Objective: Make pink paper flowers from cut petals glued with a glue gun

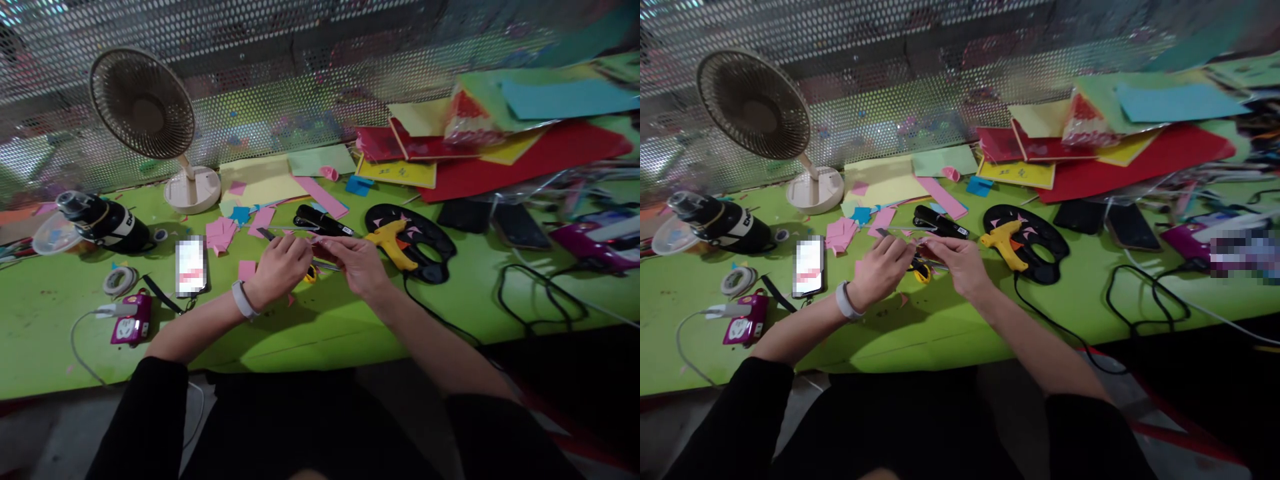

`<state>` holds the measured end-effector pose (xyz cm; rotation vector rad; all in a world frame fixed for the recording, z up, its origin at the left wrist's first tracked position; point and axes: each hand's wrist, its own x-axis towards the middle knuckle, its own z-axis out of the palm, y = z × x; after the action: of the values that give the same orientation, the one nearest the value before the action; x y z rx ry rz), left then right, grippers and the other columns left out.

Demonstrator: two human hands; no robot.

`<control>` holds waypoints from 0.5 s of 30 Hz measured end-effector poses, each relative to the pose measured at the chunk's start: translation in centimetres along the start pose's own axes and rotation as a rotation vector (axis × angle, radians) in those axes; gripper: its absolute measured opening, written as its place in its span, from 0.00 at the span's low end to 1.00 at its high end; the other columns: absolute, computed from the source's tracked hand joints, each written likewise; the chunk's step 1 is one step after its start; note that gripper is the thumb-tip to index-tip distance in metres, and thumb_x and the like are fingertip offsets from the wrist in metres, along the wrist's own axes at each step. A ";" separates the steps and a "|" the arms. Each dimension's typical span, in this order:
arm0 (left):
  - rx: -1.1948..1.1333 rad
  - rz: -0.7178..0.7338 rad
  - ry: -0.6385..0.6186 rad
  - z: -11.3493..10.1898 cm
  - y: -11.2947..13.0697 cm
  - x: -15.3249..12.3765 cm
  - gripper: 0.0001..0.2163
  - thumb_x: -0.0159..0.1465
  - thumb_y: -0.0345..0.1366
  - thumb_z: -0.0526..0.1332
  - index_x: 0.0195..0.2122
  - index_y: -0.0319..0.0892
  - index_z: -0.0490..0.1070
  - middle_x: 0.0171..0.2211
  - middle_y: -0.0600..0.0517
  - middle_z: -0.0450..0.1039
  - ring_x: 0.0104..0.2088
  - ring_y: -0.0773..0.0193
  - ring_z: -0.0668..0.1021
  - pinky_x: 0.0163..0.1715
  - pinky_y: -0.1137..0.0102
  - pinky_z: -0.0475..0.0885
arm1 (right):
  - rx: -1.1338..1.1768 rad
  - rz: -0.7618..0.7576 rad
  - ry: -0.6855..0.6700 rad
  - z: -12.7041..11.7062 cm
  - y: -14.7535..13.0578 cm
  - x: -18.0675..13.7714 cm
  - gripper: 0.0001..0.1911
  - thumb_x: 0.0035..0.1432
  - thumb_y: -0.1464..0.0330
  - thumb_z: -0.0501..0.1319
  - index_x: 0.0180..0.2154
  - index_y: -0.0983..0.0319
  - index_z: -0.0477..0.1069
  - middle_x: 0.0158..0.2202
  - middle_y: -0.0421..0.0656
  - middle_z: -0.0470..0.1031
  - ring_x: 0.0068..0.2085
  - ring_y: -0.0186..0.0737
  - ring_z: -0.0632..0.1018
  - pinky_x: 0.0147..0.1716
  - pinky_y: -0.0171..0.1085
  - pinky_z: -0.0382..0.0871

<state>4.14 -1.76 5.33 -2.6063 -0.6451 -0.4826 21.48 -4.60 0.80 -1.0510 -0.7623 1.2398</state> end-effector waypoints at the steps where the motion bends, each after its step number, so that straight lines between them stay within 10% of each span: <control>1: -0.002 -0.001 -0.007 -0.1 0.0 0.0 0.10 0.70 0.26 0.51 0.40 0.34 0.72 0.33 0.45 0.72 0.36 0.58 0.74 0.35 0.65 0.68 | 0.025 0.008 -0.002 0.1 0.0 0.0 0.14 0.41 0.58 0.76 0.31 0.56 0.82 0.34 0.41 0.84 0.36 0.43 0.84 0.48 0.48 0.79; 15: -0.004 -0.034 -0.010 -0.1 0.4 0.1 0.11 0.71 0.27 0.50 0.41 0.34 0.72 0.34 0.46 0.73 0.36 0.59 0.74 0.36 0.66 0.71 | 0.004 -0.048 0.075 -0.1 0.6 0.4 0.13 0.39 0.60 0.76 0.28 0.59 0.81 0.30 0.41 0.83 0.31 0.40 0.83 0.42 0.45 0.80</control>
<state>4.42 -2.12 5.36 -2.6066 -0.6934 -0.4817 21.42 -4.28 0.14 -1.0648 -0.7230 1.1543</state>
